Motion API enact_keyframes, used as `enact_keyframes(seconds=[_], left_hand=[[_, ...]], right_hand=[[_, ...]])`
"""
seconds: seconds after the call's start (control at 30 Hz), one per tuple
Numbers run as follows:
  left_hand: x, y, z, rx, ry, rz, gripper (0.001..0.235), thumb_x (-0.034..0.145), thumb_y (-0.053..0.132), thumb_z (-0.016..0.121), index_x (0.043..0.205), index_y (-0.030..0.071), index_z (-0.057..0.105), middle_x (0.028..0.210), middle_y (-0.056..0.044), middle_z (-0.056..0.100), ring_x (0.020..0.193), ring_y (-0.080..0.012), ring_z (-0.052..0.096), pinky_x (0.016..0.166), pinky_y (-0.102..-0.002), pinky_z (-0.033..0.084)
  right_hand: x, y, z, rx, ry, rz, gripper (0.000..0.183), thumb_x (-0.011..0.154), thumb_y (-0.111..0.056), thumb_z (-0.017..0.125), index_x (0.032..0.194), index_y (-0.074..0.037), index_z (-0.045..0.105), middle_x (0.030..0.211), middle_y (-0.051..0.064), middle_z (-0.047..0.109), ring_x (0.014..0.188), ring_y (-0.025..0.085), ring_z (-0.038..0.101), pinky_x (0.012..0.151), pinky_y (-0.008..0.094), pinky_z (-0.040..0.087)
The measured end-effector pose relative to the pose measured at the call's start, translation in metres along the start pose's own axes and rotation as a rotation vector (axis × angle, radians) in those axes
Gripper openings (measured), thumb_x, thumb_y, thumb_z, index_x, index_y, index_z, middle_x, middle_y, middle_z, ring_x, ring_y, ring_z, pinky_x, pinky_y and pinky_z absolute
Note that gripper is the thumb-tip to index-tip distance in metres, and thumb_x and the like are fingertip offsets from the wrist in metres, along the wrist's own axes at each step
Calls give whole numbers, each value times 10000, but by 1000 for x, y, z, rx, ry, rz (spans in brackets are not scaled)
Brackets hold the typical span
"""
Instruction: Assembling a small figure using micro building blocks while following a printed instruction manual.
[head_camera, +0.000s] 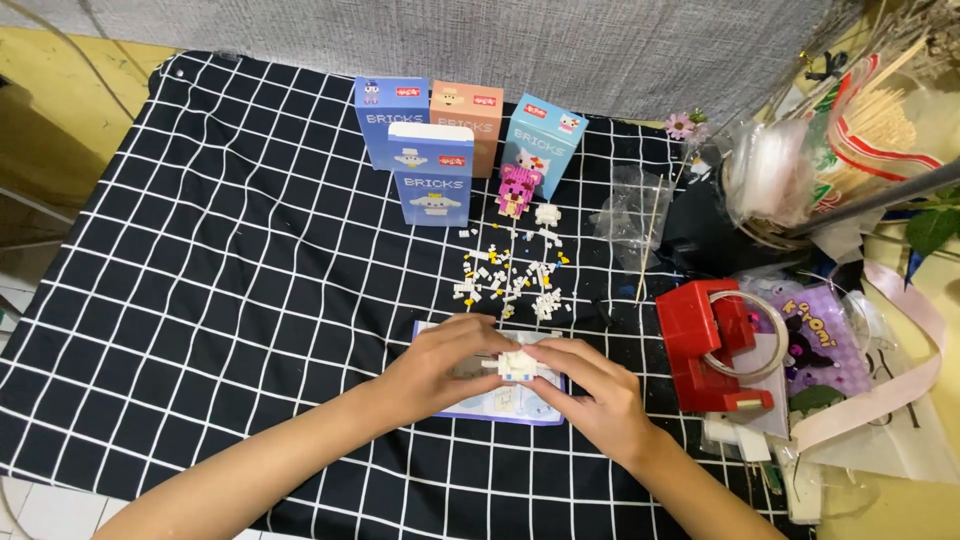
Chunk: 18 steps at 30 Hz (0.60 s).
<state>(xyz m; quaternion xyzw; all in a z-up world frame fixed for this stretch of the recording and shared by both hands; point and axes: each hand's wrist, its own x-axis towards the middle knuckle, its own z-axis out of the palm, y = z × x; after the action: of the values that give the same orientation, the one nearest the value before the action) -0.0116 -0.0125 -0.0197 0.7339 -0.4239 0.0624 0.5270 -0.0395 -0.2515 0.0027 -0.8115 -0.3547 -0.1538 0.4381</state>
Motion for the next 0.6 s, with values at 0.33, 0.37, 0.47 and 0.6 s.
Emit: enact_keyframes(seconds=[0.33, 0.37, 0.47, 0.6], left_hand=[[4, 11, -7, 109, 57, 302, 220, 1034, 113, 612, 1198, -29, 649, 1069, -144, 712, 973, -251, 720, 1144, -532, 480], [3, 11, -8, 129, 34, 308, 210, 1036, 109, 613, 1199, -21, 642, 1079, -133, 702, 981, -235, 708, 1140, -534, 472], [2, 13, -7, 148, 7, 330, 196, 1045, 100, 598, 1191, -26, 632, 1095, -133, 693, 988, -229, 698, 1114, -522, 477], [-1, 14, -8, 162, -25, 367, 203, 1056, 73, 577, 1210, -51, 626, 1099, -156, 685, 985, -244, 694, 1075, -482, 499]], right_hand=[[-8, 1, -8, 27, -15, -113, 303, 872, 33, 758, 1166, 60, 689, 1123, 205, 725, 1014, 272, 759, 943, 315, 653], [-8, 1, -9, 19, -62, -127, 293, 885, 24, 746, 1169, 62, 683, 1145, 207, 716, 1030, 271, 755, 950, 317, 647], [-9, 2, -12, -3, -140, -176, 304, 900, 17, 740, 1187, 74, 661, 1170, 215, 696, 1057, 284, 740, 962, 331, 642], [-6, -2, -17, 9, -189, -256, 291, 933, 42, 691, 1204, 124, 624, 1177, 247, 657, 1044, 347, 722, 968, 377, 648]])
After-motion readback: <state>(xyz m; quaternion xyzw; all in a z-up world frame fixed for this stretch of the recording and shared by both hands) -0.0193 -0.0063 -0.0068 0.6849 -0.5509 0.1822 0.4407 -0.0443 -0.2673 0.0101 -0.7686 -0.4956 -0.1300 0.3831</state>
